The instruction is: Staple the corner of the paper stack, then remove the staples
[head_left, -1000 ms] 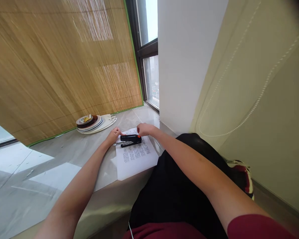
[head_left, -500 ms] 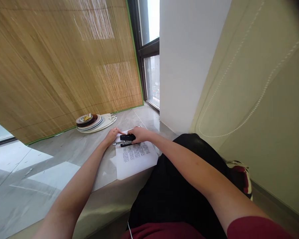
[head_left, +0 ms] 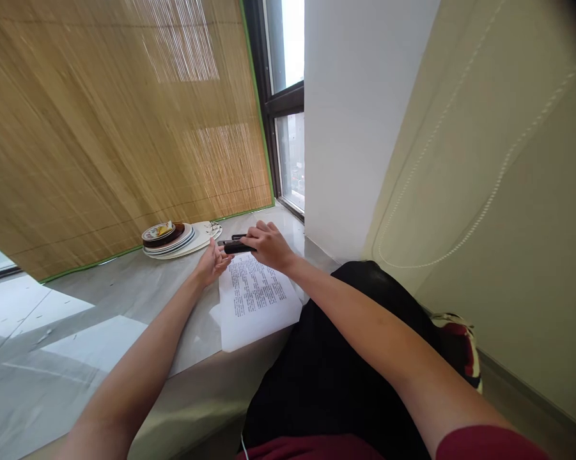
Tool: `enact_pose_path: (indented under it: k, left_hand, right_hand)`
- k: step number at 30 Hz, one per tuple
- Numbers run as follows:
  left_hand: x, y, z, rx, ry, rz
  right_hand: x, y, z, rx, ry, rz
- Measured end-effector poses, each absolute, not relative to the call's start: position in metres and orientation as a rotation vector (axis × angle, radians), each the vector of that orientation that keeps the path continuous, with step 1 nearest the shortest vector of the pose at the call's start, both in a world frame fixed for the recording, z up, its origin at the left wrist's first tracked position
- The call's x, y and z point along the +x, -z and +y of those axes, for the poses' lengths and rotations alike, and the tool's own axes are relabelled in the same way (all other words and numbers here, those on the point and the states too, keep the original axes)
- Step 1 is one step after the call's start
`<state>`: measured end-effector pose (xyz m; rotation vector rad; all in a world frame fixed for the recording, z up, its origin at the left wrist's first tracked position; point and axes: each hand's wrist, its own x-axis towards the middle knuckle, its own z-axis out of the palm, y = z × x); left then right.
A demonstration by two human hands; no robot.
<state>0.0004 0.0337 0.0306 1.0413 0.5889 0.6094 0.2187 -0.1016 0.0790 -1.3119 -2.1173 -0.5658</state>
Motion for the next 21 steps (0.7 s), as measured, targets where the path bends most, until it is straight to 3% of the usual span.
enact_pose_path:
  k: [5, 13, 17, 21]
  left_hand:
    - [0.0029, -0.0362, 0.0277, 0.993, -0.629, 0.584]
    - [0.0045, -0.0333, 0.0298, 0.849, -0.702, 0.661]
    - [0.0039, -0.0313, 0.0305, 0.838, -0.711, 0.594]
    - [0.0016, -0.0335, 0.0329, 0.799, -0.818, 0.571]
  right_hand:
    - [0.2148, -0.0738, -0.1024, -1.141, 0.908, -2.262]
    - [0.2112, -0.0695, -0.1048, -1.09, 1.078, -2.283]
    - [0.2098, -0.0711, -0.1064, -1.154, 1.001, -2.237]
    - [0.2122, -0.0781, -0.1058, -1.436, 0.637, -2.023]
